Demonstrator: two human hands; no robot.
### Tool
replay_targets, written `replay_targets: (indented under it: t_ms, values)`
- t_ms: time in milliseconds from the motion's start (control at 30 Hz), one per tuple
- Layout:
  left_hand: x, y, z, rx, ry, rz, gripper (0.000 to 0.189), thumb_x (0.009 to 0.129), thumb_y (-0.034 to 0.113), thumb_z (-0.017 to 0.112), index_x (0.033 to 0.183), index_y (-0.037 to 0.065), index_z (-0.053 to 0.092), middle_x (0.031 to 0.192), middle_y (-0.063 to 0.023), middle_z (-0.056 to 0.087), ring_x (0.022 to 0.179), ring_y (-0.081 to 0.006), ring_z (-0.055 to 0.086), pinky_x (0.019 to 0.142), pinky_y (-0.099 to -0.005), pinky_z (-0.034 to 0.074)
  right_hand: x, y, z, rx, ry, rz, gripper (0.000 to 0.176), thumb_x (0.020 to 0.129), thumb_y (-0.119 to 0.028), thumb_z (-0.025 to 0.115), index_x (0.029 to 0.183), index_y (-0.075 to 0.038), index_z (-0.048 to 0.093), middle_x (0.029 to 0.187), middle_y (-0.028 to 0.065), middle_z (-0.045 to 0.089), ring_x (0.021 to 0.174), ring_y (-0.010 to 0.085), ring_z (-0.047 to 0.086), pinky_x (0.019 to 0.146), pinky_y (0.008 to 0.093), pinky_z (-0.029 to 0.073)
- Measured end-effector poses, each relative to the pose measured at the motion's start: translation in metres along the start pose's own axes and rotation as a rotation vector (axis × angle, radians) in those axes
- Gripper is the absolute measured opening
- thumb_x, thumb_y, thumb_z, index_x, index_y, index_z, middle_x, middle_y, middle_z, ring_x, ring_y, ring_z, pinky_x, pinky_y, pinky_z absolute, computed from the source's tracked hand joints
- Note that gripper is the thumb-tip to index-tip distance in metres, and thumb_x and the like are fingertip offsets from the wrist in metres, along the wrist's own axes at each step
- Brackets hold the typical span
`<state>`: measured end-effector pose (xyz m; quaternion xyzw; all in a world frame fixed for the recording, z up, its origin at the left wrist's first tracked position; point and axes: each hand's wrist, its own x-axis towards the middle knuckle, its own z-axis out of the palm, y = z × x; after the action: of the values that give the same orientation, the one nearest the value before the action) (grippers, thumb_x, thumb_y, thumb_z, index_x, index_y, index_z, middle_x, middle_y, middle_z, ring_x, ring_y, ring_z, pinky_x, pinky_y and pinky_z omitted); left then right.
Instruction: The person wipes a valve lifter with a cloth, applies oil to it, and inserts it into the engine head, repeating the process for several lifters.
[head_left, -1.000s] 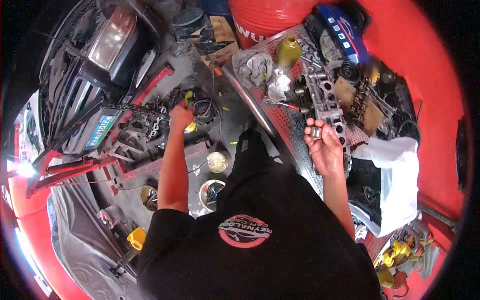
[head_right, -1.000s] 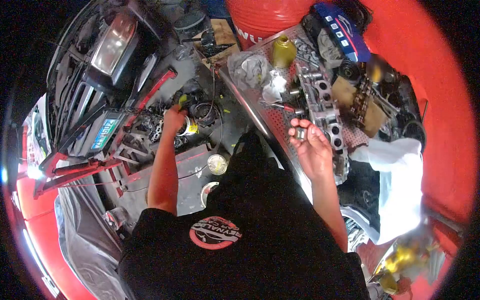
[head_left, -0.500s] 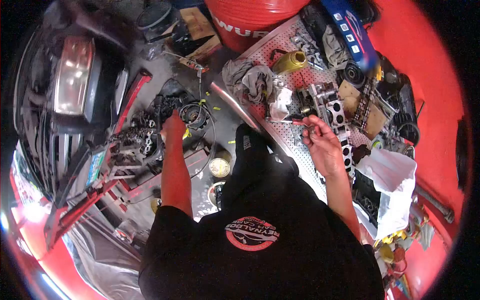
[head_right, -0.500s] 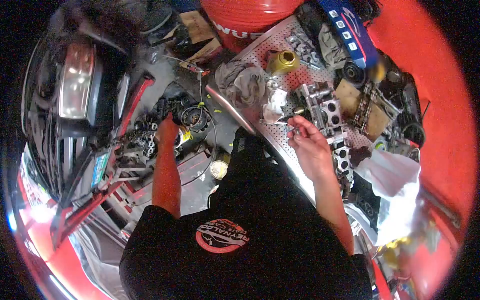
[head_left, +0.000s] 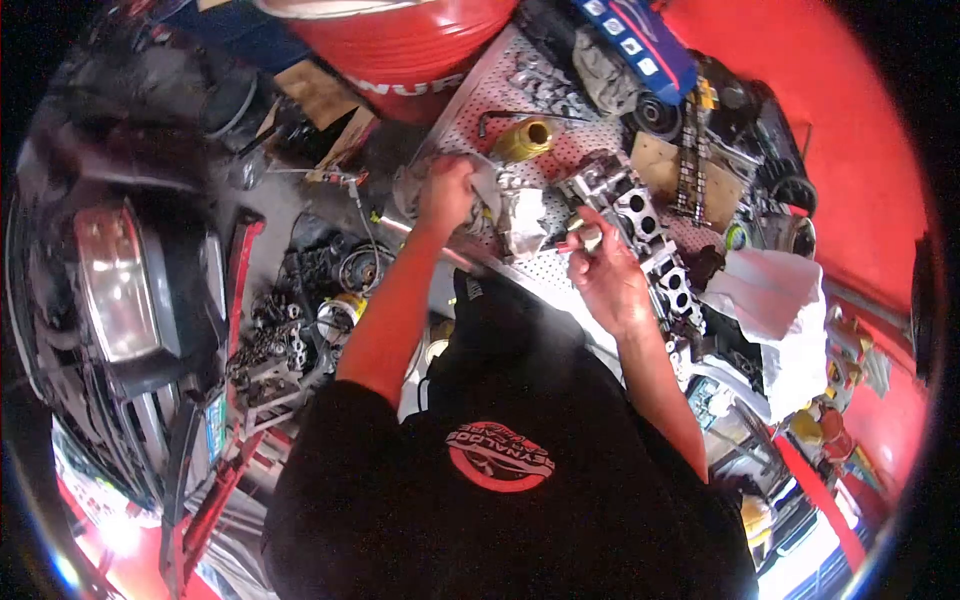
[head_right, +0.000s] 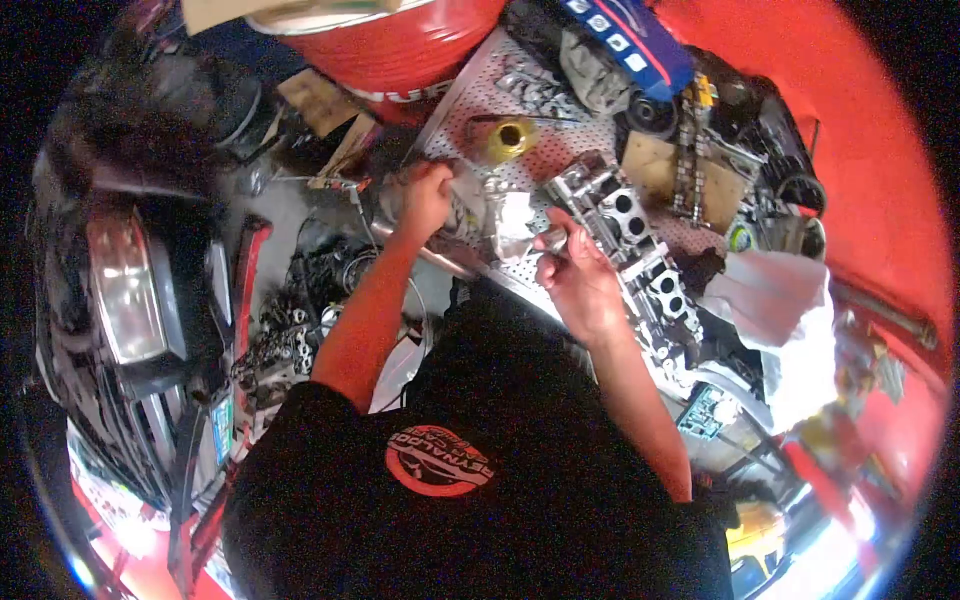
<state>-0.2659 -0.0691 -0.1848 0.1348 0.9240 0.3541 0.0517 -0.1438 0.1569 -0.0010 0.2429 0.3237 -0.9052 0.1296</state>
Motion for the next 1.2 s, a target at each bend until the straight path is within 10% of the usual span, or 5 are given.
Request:
replay_targets:
  t_ms: [233,567,900,1033,1200]
  values:
    - [-0.042,0.095,-0.081,-0.995,-0.051,-0.067,0.020,0.090,-0.007,0.056,0.107,0.000,0.064,0.113,-0.0076,0.065,0.104,-0.0158,0.061,0.091,-0.0321,0.050,0.031,0.012,-0.018,-0.096,0.030,-0.150,0.030,0.100,-0.033,0.051,0.115,-0.008,0.057,0.099,0.0107,0.063,0.077,0.0168,0.055,0.070,0.0280,0.044]
    - [-0.041,0.141,-0.044,-0.868,0.014,-0.306,0.021,0.086,0.005,0.066,0.107,0.000,0.070,0.099,-0.0101,0.072,0.091,-0.0146,0.065,0.085,-0.0284,0.050,0.052,0.049,-0.017,-0.618,0.041,-0.025,0.025,0.099,-0.008,0.046,0.119,0.000,0.058,0.105,0.0023,0.063,0.091,0.0117,0.058,0.081,0.0240,0.046]
    - [-0.023,0.121,-0.079,-1.883,-0.176,-0.489,0.028,0.090,0.003,0.058,0.116,-0.004,0.063,0.106,-0.0138,0.070,0.095,-0.0190,0.067,0.089,-0.0329,0.053,0.052,0.030,-0.006,-0.001,-0.039,0.040,0.024,0.099,-0.020,0.051,0.114,-0.003,0.059,0.107,0.0075,0.064,0.093,0.0177,0.059,0.086,0.0340,0.047]
    - [-0.032,0.143,-0.044,-1.095,-0.113,-0.174,0.027,0.083,-0.004,0.065,0.110,-0.003,0.067,0.106,-0.0116,0.070,0.096,-0.0173,0.066,0.088,-0.0303,0.052,0.059,0.042,0.002,0.115,0.141,0.153,0.027,0.101,-0.027,0.043,0.116,-0.008,0.056,0.106,0.0049,0.063,0.099,0.0164,0.060,0.090,0.0340,0.047]
    - [-0.034,0.140,-0.033,-1.068,0.020,-0.281,0.021,0.085,0.006,0.067,0.105,0.000,0.070,0.099,-0.0104,0.072,0.092,-0.0163,0.068,0.084,-0.0295,0.052,0.051,0.045,-0.012,0.211,-0.084,0.201,0.035,0.099,-0.029,0.047,0.126,-0.009,0.052,0.125,0.0065,0.058,0.119,0.0209,0.052,0.106,0.0419,0.037]
